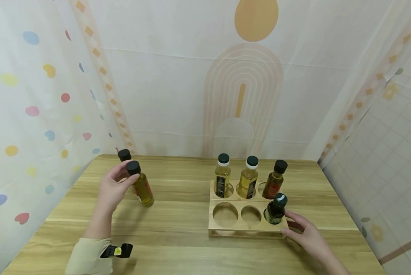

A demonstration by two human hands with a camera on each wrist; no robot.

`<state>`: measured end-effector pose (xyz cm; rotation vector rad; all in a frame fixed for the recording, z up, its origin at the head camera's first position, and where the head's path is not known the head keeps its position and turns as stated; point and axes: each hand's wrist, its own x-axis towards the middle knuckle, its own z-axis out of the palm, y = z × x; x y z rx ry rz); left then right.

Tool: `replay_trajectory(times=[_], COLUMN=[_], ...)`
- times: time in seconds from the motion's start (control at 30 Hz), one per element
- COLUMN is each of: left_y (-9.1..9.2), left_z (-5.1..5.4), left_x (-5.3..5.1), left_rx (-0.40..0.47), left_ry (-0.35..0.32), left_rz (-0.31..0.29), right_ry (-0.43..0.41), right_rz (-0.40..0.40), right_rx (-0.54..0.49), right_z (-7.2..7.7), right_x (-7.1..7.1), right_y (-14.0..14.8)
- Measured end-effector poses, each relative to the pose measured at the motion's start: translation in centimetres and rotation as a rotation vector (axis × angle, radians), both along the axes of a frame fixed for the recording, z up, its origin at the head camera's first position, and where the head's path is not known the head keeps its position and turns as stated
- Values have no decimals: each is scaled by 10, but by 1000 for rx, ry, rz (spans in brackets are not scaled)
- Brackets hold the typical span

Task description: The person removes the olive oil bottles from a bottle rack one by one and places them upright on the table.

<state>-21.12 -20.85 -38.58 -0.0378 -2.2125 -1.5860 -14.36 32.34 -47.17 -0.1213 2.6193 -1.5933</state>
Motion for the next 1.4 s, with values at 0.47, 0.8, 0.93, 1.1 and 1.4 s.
replay_trajectory(times=[0.47,0.8,0.93,1.1,1.4], left_y=[-31,-40,-42,-42,-42], left_z=[-5,-4,-4,-5,-5], left_x=[5,6,6,6,5], left_rx=[9,2,1,6,7], left_ry=[-35,-70,-64,-61,-63], left_rz=[87,122,133,131,134], right_ry=[-6,-13,-18,-71,-83], right_rz=[6,-4,3,13,21], right_rx=[2,17,13,-14,-29], right_z=[2,1,1,5,5], right_x=[-1,-1,0,0,0], right_y=[-1,-1,-1,-1,-1])
